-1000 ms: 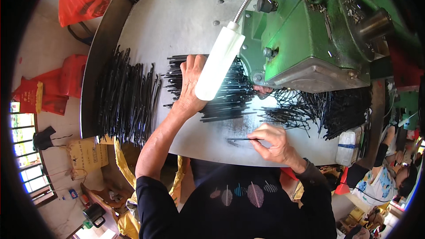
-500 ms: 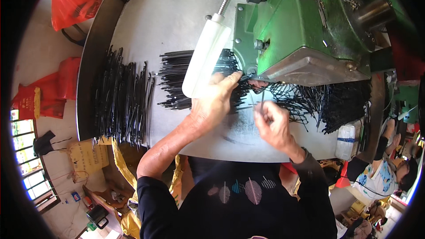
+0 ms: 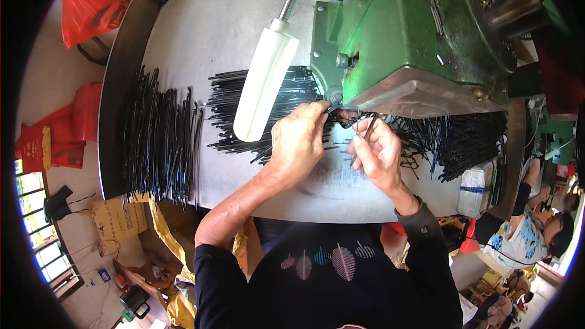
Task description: The person assembles umbrella ribs by aligning metal wire components under a riveting machine to fasten them together and trimming wire ends.
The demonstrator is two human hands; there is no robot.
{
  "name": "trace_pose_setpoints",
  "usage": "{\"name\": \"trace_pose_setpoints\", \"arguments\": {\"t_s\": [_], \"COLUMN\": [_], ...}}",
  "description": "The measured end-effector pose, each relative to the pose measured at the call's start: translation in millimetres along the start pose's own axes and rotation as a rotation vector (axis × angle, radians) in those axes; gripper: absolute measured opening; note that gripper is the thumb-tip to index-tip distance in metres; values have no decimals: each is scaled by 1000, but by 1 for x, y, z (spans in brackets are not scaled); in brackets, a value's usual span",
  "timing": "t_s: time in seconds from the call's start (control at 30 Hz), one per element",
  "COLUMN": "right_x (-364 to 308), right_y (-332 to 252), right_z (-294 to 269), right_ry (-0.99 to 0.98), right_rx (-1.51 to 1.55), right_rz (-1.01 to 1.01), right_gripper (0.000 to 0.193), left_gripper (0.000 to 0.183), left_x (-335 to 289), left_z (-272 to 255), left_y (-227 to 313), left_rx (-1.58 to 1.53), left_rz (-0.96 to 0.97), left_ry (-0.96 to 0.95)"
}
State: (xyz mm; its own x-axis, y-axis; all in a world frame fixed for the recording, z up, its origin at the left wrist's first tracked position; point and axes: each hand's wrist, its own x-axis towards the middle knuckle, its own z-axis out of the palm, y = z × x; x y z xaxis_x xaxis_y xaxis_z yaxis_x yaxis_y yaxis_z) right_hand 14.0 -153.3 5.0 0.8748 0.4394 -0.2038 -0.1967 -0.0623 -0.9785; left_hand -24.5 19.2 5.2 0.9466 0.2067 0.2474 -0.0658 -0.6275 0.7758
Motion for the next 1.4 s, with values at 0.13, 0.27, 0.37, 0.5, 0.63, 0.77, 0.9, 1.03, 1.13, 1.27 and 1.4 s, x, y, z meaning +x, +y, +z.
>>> {"name": "trace_pose_setpoints", "arguments": {"t_s": [0.13, 0.27, 0.37, 0.5, 0.63, 0.77, 0.9, 1.03, 1.13, 1.27, 1.4], "right_x": [2, 3, 3, 3, 3, 4, 8, 9, 10, 10, 10], "right_y": [3, 4, 6, 5, 4, 1, 9, 9, 14, 12, 13], "right_z": [1, 0, 1, 1, 1, -2, -7, -7, -4, -3, -6], "right_ry": [6, -12, -5, -13, 1, 27, 37, 21, 67, 81, 51], "right_rx": [16, -6, 33, 21, 35, 70, 89, 50, 52, 41, -13], "right_rz": [-8, 6, -15, 10, 17, -42, -52, -17, -96, -96, -94], "right_gripper": [16, 17, 17, 17, 17, 15, 14, 14, 14, 12, 10], "left_gripper": [14, 14, 15, 17, 20, 25, 24, 39, 40, 20, 29], "left_x": [0, 1, -1, -1, -2, 3, 9, 8, 9, 10, 2], "left_z": [1, 2, 2, 2, 0, -1, 3, 6, 9, 8, 4], "left_y": [0, 0, -1, 0, 1, 11, 9, 5, 4, 5, 8], "left_rx": [-15, -4, -18, 13, 79, 128, 140, 193, 210, 199, 519], "left_rz": [7, 15, 22, 21, 39, 130, 174, 185, 198, 209, 380], "left_ry": [-4, -4, 3, -15, -27, -3, 17, -8, 4, -9, -124]}}
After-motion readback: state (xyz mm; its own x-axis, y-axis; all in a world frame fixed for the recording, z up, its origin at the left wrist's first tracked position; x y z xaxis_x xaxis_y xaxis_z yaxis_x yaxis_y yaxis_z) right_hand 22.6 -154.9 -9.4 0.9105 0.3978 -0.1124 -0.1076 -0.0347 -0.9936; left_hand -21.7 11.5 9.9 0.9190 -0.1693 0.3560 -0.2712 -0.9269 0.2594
